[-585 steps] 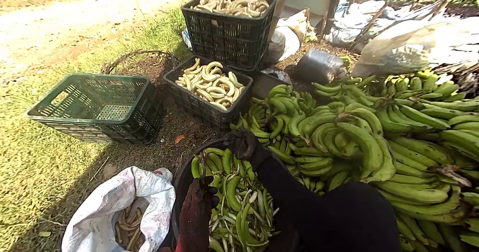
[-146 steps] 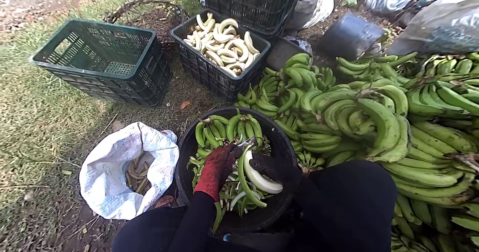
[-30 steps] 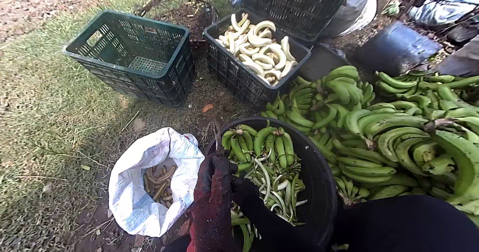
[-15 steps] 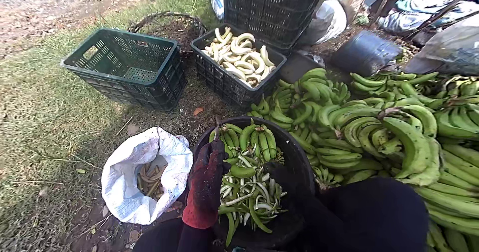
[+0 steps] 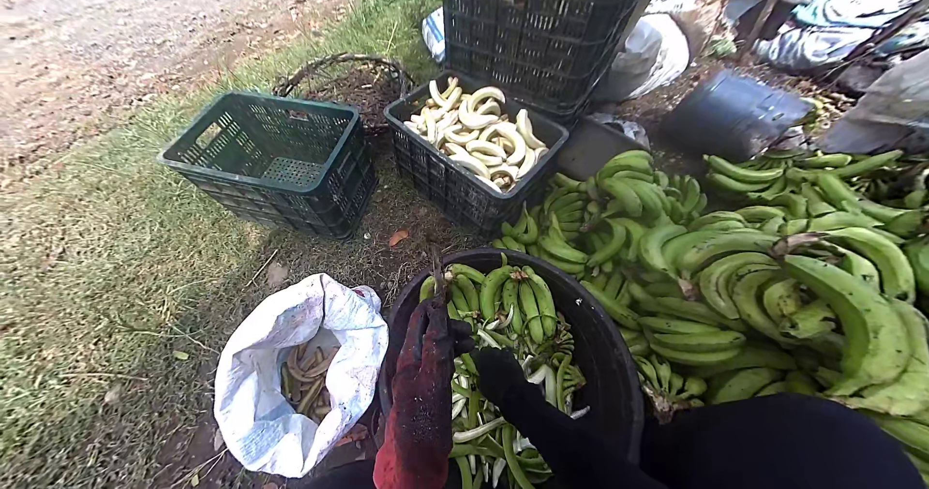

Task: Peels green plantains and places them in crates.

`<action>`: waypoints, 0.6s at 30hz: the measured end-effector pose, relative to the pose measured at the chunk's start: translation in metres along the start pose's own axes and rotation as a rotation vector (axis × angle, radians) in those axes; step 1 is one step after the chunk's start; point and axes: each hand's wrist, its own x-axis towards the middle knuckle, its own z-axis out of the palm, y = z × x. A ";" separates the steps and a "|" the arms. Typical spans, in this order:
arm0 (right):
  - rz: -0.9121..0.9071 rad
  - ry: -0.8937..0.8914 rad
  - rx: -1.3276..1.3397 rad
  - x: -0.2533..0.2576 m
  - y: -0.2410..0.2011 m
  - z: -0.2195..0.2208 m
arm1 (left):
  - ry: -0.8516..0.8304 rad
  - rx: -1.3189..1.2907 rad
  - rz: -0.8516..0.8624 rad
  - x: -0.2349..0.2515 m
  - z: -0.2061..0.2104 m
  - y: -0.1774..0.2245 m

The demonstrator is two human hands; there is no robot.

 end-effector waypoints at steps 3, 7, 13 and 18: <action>0.031 -0.029 -0.046 0.014 0.004 0.014 | -0.015 0.002 -0.032 0.000 -0.001 -0.001; -0.015 -0.097 0.054 0.011 0.024 0.002 | -0.023 0.011 -0.073 0.004 -0.001 -0.013; -0.141 0.038 1.009 -0.069 0.096 -0.031 | -0.053 0.064 -0.081 -0.002 0.007 -0.026; -0.404 0.158 1.837 -0.134 0.105 -0.081 | -0.191 0.243 -0.139 -0.012 0.018 -0.042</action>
